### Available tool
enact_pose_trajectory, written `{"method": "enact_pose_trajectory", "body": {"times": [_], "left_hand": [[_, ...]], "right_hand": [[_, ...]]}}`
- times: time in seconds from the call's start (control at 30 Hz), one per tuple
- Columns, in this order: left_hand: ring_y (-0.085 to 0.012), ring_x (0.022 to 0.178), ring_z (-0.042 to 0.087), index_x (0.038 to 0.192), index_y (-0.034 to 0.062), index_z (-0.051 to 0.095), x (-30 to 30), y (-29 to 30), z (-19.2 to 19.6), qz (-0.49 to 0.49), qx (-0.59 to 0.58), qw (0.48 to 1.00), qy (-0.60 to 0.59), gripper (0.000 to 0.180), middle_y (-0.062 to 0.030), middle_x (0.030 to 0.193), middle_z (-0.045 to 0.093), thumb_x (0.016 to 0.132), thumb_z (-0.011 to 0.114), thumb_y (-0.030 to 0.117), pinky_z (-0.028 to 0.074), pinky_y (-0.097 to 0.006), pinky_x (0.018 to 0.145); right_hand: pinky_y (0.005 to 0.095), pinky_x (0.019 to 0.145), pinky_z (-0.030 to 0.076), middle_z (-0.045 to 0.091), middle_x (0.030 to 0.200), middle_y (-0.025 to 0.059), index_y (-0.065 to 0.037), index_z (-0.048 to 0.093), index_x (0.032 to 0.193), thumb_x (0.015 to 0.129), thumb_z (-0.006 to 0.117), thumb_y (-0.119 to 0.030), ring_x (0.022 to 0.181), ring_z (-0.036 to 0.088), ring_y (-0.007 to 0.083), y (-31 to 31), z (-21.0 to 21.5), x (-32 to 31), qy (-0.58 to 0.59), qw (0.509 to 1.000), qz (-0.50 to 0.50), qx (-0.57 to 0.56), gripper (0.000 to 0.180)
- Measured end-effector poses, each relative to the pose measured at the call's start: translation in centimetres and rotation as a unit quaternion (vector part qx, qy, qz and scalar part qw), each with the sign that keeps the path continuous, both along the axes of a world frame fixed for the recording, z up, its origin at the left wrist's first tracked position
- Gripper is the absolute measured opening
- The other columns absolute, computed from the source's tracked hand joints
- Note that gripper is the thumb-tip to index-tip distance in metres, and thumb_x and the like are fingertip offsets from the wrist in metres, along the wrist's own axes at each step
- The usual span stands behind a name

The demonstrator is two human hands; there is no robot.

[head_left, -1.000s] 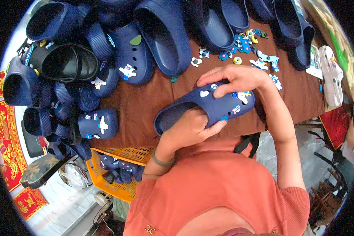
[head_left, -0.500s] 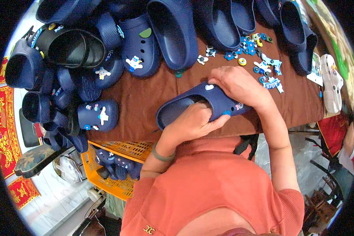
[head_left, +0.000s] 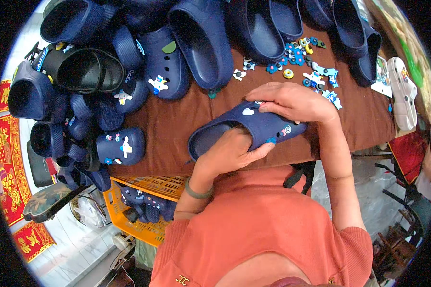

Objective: Attaching decorative plastic charms into the holes of clog-style shoes.

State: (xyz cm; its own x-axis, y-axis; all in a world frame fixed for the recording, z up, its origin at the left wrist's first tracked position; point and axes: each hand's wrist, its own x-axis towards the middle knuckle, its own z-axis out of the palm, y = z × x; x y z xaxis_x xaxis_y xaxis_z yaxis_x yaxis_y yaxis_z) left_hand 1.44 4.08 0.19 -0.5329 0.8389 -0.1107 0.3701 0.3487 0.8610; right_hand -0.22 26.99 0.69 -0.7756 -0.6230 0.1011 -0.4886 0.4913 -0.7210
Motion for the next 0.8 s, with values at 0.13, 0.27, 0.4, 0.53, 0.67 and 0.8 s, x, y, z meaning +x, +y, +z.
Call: {"method": "enact_pose_trajectory", "body": {"times": [0.13, 0.27, 0.4, 0.53, 0.67, 0.8], "left_hand": [[-0.0374, 0.092, 0.064, 0.111, -0.0061, 0.060, 0.2, -0.2, -0.9, 0.008, 0.009, 1.000, 0.011, 0.045, -0.0238, 0.099, 0.066, 0.087, 0.067, 0.031, 0.050, -0.041, 0.083], [-0.0374, 0.094, 0.064, 0.114, -0.0058, 0.059, -0.1, -0.3, -1.0, -0.018, -0.033, 0.999, 0.005, 0.046, -0.0229, 0.102, 0.066, 0.087, 0.068, 0.030, 0.049, -0.042, 0.084], [-0.0390, 0.083, 0.062, 0.103, -0.0062, 0.061, 0.4, 0.1, -1.1, -0.005, 0.074, 0.997, 0.002, 0.040, -0.0248, 0.090, 0.064, 0.086, 0.067, 0.030, 0.048, -0.043, 0.077], [-0.0414, 0.076, 0.061, 0.093, -0.0074, 0.064, 0.5, -0.1, -1.6, -0.003, 0.110, 0.993, 0.030, 0.039, -0.0272, 0.081, 0.063, 0.086, 0.067, 0.031, 0.048, -0.044, 0.072], [-0.0386, 0.091, 0.063, 0.112, -0.0047, 0.060, 0.1, -0.1, -0.9, -0.034, 0.035, 0.999, 0.003, 0.043, -0.0229, 0.097, 0.066, 0.089, 0.065, 0.031, 0.049, -0.042, 0.084], [-0.0419, 0.091, 0.062, 0.106, -0.0063, 0.061, 0.3, -0.1, -0.8, -0.020, 0.029, 0.999, 0.025, 0.043, -0.0273, 0.096, 0.064, 0.088, 0.064, 0.033, 0.048, -0.045, 0.083]], "right_hand": [[0.0419, 0.096, 0.045, 0.066, 0.110, 0.0161, 0.001, 0.063, 0.112, 0.092, 0.057, -0.021, 0.110, 0.058, 0.0345, 0.6, -0.7, -0.1, 0.027, 0.999, -0.015, -0.016, 0.031], [0.0409, 0.095, 0.046, 0.066, 0.109, 0.0143, 0.001, 0.064, 0.104, 0.088, 0.063, -0.018, 0.107, 0.060, 0.0327, 0.2, -0.1, 0.0, 0.000, 0.998, -0.023, -0.052, 0.025], [0.0405, 0.093, 0.046, 0.065, 0.108, 0.0144, 0.000, 0.061, 0.100, 0.087, 0.066, -0.021, 0.105, 0.060, 0.0320, 0.5, -0.3, -0.5, -0.035, 0.995, 0.003, -0.091, 0.025], [0.0372, 0.096, 0.040, 0.056, 0.114, 0.0130, -0.003, 0.053, 0.099, 0.087, 0.069, -0.021, 0.108, 0.054, 0.0267, 0.6, -0.7, -1.0, -0.110, 0.987, 0.055, -0.107, 0.028], [0.0371, 0.096, 0.038, 0.053, 0.113, 0.0126, -0.004, 0.049, 0.097, 0.088, 0.067, -0.020, 0.107, 0.051, 0.0263, 0.4, -1.0, -1.1, -0.107, 0.988, 0.059, -0.100, 0.025], [0.0369, 0.094, 0.040, 0.053, 0.111, 0.0124, -0.004, 0.048, 0.095, 0.088, 0.064, -0.017, 0.105, 0.052, 0.0258, 0.3, -1.2, -1.2, -0.104, 0.989, 0.055, -0.091, 0.021]]}}
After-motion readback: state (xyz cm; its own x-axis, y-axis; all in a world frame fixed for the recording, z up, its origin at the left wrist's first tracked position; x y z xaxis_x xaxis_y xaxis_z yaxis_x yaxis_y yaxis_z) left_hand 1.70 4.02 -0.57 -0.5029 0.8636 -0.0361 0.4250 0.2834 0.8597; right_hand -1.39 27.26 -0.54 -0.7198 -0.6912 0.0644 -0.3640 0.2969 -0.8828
